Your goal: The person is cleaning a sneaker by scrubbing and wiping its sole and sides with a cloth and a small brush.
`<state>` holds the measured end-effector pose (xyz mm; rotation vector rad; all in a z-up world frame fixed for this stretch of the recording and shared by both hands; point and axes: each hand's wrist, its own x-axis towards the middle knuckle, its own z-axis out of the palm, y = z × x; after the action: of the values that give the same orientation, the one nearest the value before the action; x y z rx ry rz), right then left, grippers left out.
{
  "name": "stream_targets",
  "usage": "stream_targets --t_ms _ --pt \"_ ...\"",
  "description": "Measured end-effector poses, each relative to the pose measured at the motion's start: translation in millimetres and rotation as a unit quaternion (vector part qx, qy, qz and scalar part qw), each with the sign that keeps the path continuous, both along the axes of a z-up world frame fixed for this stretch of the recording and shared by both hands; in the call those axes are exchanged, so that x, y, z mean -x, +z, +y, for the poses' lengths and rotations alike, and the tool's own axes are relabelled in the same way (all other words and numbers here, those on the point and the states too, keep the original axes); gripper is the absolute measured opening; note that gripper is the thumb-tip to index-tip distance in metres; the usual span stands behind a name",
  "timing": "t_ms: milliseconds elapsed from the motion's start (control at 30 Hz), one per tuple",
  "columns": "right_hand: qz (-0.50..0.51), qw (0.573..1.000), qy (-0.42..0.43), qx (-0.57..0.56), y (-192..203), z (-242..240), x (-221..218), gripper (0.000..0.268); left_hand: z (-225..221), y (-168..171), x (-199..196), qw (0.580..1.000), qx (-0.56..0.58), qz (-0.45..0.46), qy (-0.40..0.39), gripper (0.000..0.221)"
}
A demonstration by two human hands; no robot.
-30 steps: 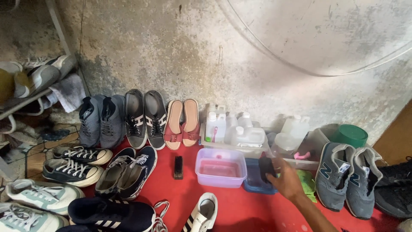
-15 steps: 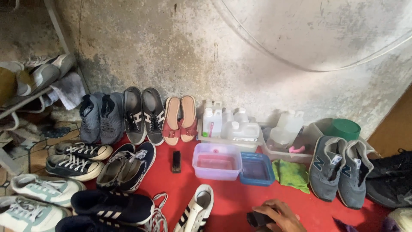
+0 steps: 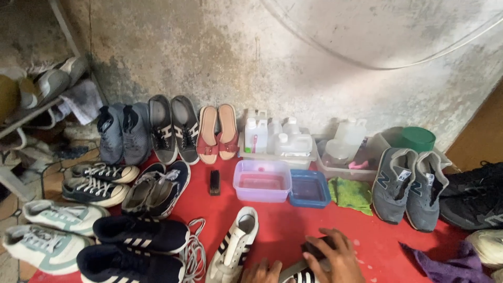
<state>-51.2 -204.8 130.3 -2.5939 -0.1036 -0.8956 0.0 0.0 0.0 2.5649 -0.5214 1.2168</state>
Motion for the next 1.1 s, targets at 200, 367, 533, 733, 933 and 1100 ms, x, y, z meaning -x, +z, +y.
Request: stream_targets --t_ms 200,367,533,733,933,1100 --pt "0.001 0.997 0.063 0.033 27.5 6.8 3.4 0.030 7.3 61.9 21.4 0.849 0.023 0.521 -0.079 0.053" --pt "0.006 0.992 0.124 -0.015 43.1 23.1 19.6 0.033 9.3 84.2 36.5 0.888 0.030 0.449 -0.093 0.049" --pt "0.024 0.999 0.034 -0.026 37.9 17.9 24.1 0.040 8.4 80.6 49.8 0.901 0.028 0.427 -0.075 0.053" --pt "0.056 0.993 0.072 -0.078 39.8 18.0 43.6 0.040 6.1 36.0 54.3 0.960 0.050 0.258 -0.092 0.061" --pt "-0.013 0.994 0.106 -0.010 31.0 20.3 51.9 0.041 12.4 46.6 55.9 0.941 0.075 0.305 -0.128 0.065" --pt "-0.022 0.998 0.000 -0.056 18.9 15.9 46.7 0.043 11.6 38.1 49.9 0.909 0.129 0.339 -0.206 0.058"
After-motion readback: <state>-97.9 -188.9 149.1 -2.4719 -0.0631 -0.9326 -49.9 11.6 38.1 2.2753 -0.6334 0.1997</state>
